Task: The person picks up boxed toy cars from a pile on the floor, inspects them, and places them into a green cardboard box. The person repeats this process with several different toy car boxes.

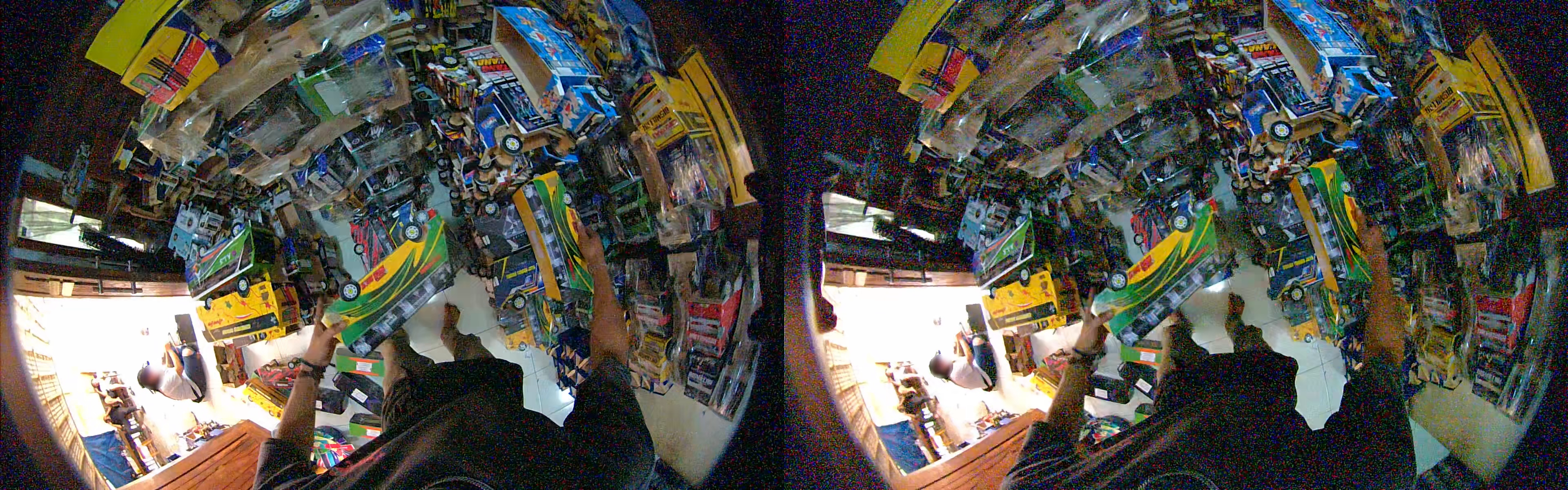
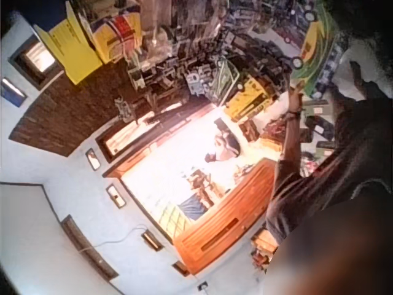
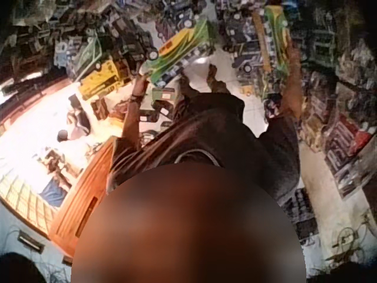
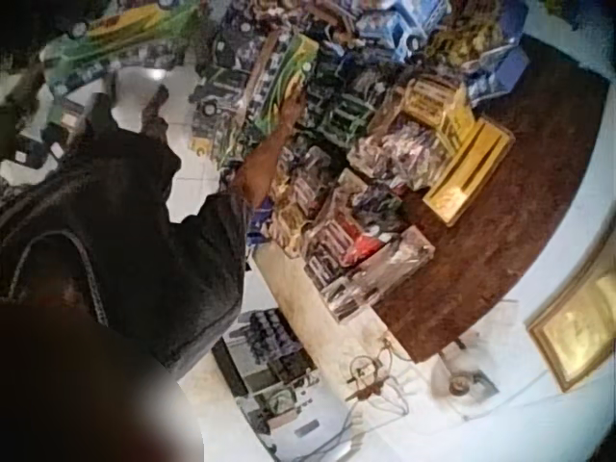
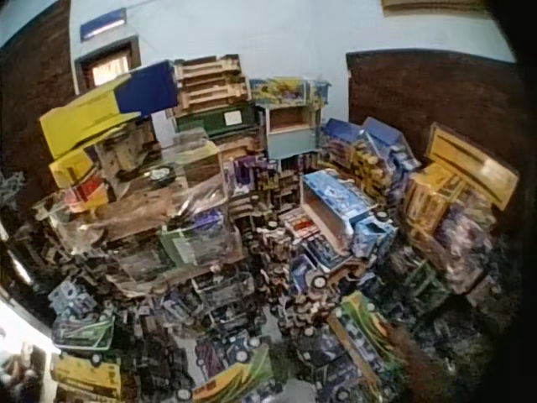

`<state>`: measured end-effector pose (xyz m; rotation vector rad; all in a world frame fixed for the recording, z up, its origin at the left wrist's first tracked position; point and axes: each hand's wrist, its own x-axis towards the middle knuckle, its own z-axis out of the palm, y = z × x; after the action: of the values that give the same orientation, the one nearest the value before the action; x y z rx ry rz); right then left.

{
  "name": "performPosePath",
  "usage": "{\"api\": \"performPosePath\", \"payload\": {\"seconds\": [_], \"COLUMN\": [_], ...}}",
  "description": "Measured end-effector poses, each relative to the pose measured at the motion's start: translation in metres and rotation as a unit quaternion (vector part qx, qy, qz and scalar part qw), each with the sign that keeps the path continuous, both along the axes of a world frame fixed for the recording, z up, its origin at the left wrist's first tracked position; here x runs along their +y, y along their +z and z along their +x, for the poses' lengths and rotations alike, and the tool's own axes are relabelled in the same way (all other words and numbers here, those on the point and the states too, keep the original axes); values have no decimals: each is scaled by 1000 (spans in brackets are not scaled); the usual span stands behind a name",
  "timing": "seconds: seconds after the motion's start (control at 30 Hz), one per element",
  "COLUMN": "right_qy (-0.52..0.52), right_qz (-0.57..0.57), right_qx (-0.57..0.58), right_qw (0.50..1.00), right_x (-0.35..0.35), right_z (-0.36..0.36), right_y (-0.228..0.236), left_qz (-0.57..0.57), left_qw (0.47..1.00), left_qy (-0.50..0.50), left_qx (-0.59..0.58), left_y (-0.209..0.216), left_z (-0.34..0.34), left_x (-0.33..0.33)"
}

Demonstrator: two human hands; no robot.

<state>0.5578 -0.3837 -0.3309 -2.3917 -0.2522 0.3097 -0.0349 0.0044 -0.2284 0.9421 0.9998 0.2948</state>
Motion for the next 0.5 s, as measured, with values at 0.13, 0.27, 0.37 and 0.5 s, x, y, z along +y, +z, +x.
{"api": "performPosePath", "payload": {"seconds": [0.13, 0.27, 0.37, 0.5], "right_qy": [-9, 16, -9, -50], "right_qz": [-5, 28, 111, 44], "right_qx": [24, -71, -99, -137], "right_qw": [1000, 997, 989, 988], "right_x": [7, 12, 12, 14], "right_z": [-3, -59, -119, -201], "right_y": [-10, 27, 65, 106], "left_qz": [41, 25, -34, -45], "left_qw": [996, 992, 984, 968], "left_qy": [-66, -118, -173, -247], "left_qx": [-34, -23, -18, 29], "left_y": [-37, -92, -139, -196], "left_z": [13, 40, 71, 93], "left_x": [64, 112, 154, 202]}}
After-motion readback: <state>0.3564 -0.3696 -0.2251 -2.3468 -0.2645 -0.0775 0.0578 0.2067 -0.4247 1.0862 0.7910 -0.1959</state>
